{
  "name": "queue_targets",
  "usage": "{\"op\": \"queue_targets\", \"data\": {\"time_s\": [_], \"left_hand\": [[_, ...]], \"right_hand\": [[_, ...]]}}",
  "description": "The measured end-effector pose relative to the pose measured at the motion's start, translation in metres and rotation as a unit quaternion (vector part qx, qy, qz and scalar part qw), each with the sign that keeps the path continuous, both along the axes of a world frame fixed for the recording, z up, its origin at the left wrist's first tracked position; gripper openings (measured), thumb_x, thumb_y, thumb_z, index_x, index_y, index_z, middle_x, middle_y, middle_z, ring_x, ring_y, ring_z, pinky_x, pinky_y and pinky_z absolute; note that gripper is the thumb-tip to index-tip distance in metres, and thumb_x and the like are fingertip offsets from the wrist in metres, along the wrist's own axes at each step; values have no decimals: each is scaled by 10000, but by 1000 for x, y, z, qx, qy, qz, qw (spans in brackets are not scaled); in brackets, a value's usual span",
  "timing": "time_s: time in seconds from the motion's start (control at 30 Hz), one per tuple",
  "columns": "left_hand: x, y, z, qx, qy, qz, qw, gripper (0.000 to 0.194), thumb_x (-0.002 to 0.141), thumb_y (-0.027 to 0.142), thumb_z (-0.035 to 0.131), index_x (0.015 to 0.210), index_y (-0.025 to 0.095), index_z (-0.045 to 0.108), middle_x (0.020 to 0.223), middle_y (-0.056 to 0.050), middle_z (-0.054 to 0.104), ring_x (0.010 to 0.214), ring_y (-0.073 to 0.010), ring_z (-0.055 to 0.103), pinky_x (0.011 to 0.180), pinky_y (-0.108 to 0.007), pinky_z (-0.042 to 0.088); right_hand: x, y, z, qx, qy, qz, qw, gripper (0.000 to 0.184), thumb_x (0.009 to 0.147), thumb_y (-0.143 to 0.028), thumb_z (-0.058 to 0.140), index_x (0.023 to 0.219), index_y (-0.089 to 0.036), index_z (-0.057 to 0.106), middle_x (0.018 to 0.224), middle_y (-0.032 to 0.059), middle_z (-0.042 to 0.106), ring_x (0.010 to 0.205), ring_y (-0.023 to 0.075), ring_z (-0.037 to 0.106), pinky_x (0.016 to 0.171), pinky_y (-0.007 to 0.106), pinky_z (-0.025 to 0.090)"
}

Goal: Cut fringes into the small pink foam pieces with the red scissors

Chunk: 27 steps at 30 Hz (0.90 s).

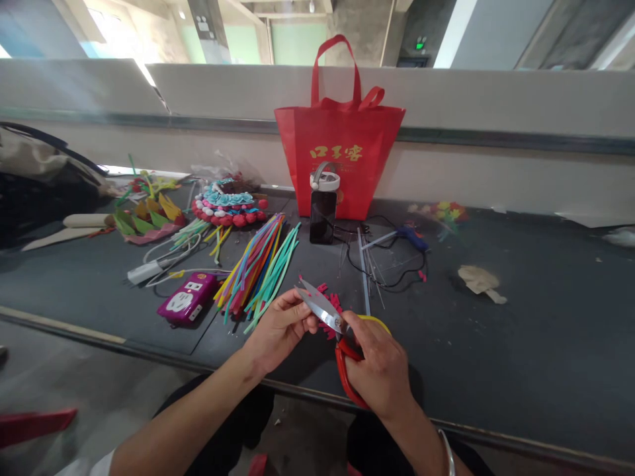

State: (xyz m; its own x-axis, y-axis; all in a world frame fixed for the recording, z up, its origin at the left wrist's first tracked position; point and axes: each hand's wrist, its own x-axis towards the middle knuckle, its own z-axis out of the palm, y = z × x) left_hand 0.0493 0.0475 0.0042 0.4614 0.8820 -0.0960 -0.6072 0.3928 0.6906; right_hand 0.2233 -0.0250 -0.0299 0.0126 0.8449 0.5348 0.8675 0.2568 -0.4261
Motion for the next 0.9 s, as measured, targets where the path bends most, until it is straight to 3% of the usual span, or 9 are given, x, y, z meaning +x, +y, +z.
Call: {"op": "queue_targets", "data": {"time_s": [0.3,0.53,0.9], "left_hand": [[-1,0,2,-5,14,-1,1000,187,684,168,793,772,120,636,614,2,634,526,-100,596,541,-219,498],[-1,0,2,-5,6,-2,1000,176,687,175,794,765,123,645,646,0,643,531,-93,594,543,-214,491],[-4,2,3,2,3,-2,1000,165,740,196,756,840,134,641,773,-12,632,639,-94,594,612,-221,481]], "right_hand": [[1,0,0,6,-6,8,1000,406,750,-129,550,1139,-216,625,771,-2,657,654,140,611,656,254,492],[1,0,-1,-21,0,-9,1000,392,749,-137,546,1117,-238,637,818,-11,697,647,134,638,639,240,502],[3,4,-4,31,24,-36,999,335,792,-234,619,1127,-241,611,933,6,728,733,145,693,692,235,535]]}}
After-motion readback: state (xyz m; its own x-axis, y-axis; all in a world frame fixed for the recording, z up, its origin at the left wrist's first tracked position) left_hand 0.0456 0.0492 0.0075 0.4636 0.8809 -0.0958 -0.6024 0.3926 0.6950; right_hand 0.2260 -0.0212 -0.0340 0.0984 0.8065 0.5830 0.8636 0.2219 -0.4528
